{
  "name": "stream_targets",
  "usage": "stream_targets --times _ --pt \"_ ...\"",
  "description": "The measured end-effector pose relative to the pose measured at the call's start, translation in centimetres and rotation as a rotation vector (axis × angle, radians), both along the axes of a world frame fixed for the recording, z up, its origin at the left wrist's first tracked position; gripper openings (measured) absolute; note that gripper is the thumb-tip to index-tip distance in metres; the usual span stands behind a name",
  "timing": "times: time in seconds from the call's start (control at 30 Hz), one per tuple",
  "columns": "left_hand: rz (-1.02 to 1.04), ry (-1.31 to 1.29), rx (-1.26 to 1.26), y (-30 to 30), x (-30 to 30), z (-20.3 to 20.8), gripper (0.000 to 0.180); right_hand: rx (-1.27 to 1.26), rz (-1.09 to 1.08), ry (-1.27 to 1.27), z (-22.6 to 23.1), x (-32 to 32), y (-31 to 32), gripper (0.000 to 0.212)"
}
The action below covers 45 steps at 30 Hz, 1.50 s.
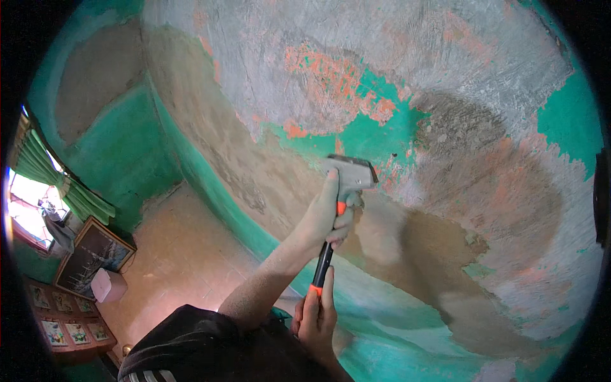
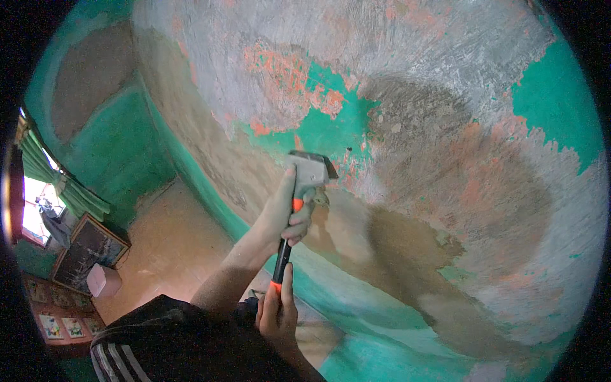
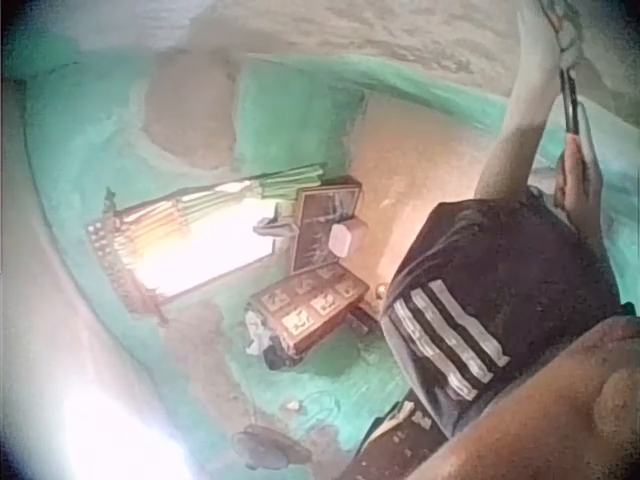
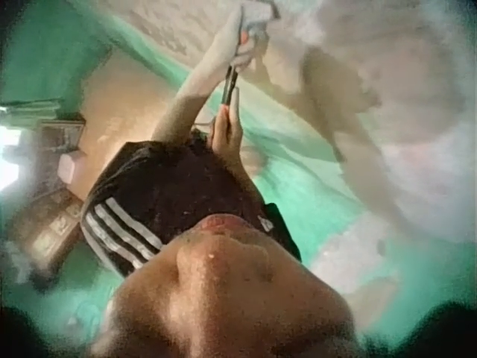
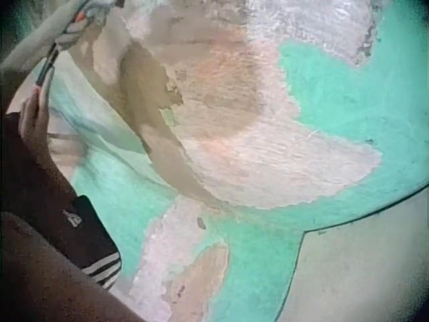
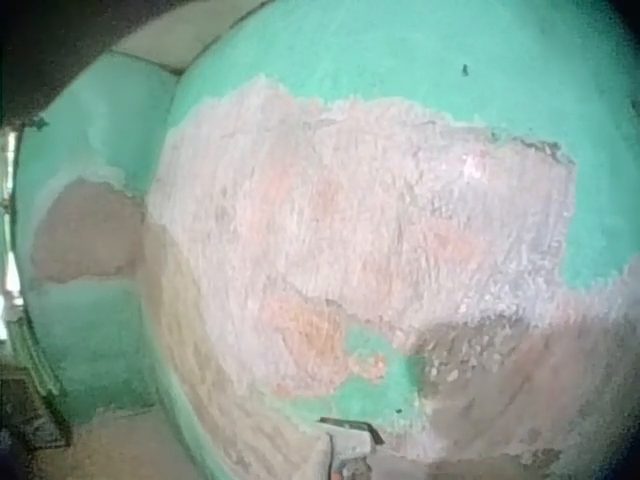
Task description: Scraping old green paint off a concrete wall using a hand scraper.
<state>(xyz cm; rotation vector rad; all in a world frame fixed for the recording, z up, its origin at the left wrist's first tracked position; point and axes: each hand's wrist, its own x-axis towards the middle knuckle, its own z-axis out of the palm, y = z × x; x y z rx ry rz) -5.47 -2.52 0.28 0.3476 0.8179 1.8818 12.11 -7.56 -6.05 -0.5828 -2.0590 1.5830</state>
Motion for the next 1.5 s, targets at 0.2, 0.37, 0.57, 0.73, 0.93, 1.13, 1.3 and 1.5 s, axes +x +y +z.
stream_targets --times 0.2,0.37,0.57,0.73,0.93,1.13,1.3,1.5 --pt "0.011 -0.011 -0.009 0.0 -0.5 -0.1 0.058 -0.270 -0.030 -0.017 2.4 -0.4 -0.2 0.058" --pt "-0.013 -0.057 -0.020 -0.1 -0.2 -0.3 0.059 -0.110 -0.022 -0.025 0.8 -0.2 0.2 0.058" --pt "0.056 -0.014 -0.006 -0.1 -1.0 -0.2 0.060 -0.221 0.026 -0.024 1.8 -1.5 0.9 0.059" --pt "0.032 -0.049 0.044 -0.1 -1.5 0.2 0.060 -0.071 0.064 -0.016 1.6 -1.2 1.0 0.059" --pt "0.048 -0.028 0.011 -0.5 -2.1 0.2 0.061 -0.326 0.026 -0.031 2.6 -1.6 0.5 0.058" --pt "0.091 -0.057 0.017 -0.1 -2.3 0.0 0.062 -0.294 0.013 0.010 1.1 -1.5 0.5 0.059" --pt "0.054 -0.135 0.069 -0.3 -2.0 -1.1 0.063 -0.287 0.003 -0.021 1.1 -0.5 0.2 0.057" --pt "-0.021 -0.096 0.031 0.3 0.2 1.3 0.058 -0.009 -0.072 -0.069 2.3 0.6 0.5 0.057"
